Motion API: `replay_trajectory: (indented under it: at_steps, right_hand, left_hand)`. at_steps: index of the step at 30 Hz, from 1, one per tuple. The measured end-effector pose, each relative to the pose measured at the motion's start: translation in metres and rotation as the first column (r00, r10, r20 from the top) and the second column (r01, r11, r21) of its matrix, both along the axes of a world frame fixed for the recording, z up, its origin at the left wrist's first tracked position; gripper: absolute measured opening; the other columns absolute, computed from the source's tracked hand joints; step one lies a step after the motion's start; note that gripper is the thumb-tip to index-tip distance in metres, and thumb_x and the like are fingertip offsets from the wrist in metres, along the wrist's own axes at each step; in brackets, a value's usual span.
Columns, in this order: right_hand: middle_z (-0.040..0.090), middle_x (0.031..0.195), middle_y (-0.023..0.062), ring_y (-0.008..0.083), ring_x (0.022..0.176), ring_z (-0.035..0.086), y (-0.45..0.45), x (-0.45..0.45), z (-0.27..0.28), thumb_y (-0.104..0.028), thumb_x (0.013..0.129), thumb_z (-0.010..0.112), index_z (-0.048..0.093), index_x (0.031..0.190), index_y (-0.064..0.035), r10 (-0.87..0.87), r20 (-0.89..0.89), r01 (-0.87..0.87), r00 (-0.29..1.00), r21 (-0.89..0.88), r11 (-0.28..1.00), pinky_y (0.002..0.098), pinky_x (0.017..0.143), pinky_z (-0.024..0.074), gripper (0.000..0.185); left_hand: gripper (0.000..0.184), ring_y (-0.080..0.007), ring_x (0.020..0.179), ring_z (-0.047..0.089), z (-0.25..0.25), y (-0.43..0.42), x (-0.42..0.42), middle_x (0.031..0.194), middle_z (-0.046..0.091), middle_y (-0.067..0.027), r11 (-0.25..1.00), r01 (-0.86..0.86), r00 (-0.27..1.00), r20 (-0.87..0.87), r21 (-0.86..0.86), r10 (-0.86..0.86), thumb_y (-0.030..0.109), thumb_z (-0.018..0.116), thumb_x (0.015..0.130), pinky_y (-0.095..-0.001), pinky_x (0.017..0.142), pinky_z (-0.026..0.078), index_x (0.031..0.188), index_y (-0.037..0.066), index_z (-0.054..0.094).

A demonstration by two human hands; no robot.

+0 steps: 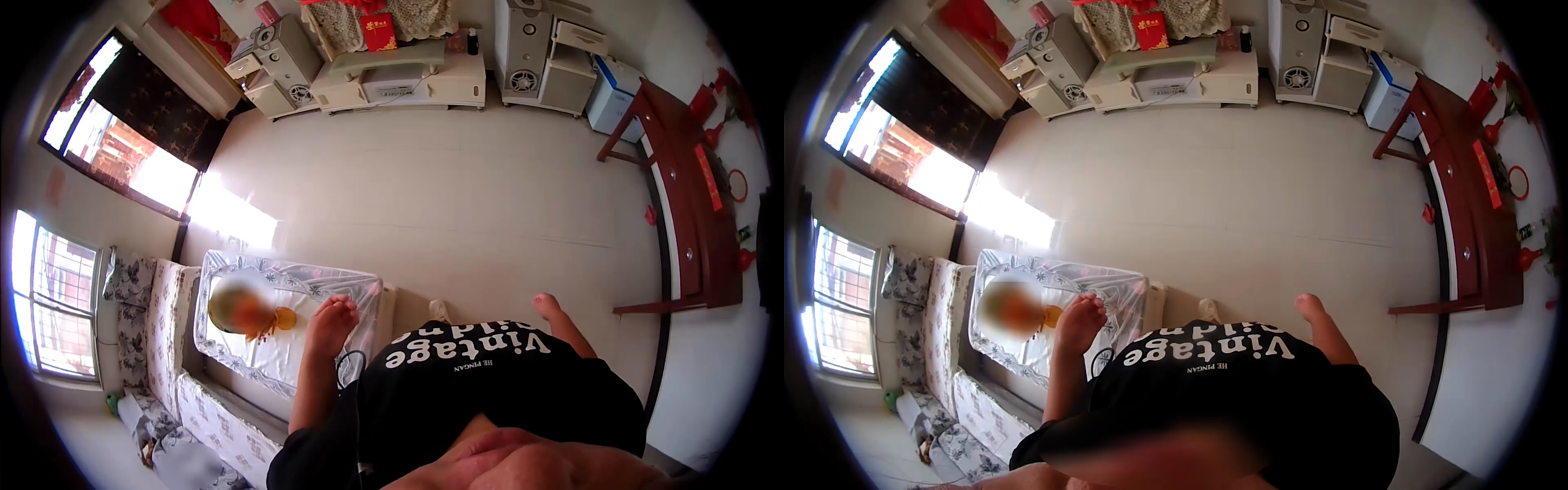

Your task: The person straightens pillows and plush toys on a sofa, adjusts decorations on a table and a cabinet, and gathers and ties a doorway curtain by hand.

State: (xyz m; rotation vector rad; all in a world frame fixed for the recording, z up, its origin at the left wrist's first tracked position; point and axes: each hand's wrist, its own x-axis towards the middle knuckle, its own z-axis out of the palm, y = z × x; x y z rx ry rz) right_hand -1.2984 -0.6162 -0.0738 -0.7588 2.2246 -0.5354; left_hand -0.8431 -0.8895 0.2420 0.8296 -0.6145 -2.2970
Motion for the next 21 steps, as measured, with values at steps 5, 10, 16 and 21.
replay_trajectory:
  at_steps: [5,10,16,21]
  right_hand:
    - [0.061,0.086,0.0111,0.0287,0.080,0.058,-0.025,-0.059,-0.041,-0.015,0.069,0.058,0.063,0.082,-0.0052,0.857,-0.192,-0.684,0.479,0.530,0.501,0.0376,0.070,0.0457,0.017]
    - [0.061,0.084,0.0105,0.0298,0.077,0.058,-0.077,-0.071,0.007,-0.016,0.069,0.058,0.063,0.080,-0.0062,0.453,-0.096,-0.382,0.886,0.401,0.832,0.0370,0.069,0.0464,0.015]
    - [0.062,0.082,0.0099,0.0281,0.076,0.058,-0.149,-0.132,-0.035,-0.017,0.074,0.056,0.064,0.080,-0.0080,0.262,0.000,-0.238,0.965,0.414,0.879,0.0358,0.066,0.0467,0.014]
    - [0.062,0.080,0.0114,0.0268,0.074,0.058,-0.282,-0.219,-0.055,-0.015,0.077,0.052,0.062,0.080,-0.0037,0.701,0.042,-0.592,0.712,0.572,0.568,0.0374,0.064,0.0463,0.016]
  left_hand:
    - [0.014,-0.0200,0.081,0.053,0.009,-0.104,-0.024,0.085,0.055,-0.0104,0.999,-0.050,0.999,0.016,-0.010,0.050,0.006,0.046,0.083,-0.0300,0.073,0.044,0.095,0.001,0.051]
    - [0.014,-0.0194,0.079,0.053,0.013,-0.174,-0.058,0.085,0.055,-0.0098,0.999,-0.044,0.999,0.006,0.010,0.044,0.007,0.045,0.083,-0.0296,0.072,0.044,0.095,0.002,0.050]
    - [0.015,-0.0198,0.079,0.053,-0.001,-0.231,-0.084,0.085,0.055,-0.0094,0.988,-0.150,0.988,0.040,0.036,0.149,0.008,0.045,0.083,-0.0305,0.073,0.044,0.096,0.002,0.049]
    - [0.015,-0.0193,0.077,0.054,0.007,-0.255,-0.091,0.084,0.056,-0.0098,0.917,-0.399,0.916,0.043,0.010,0.398,0.007,0.046,0.082,-0.0302,0.072,0.045,0.095,0.002,0.051]
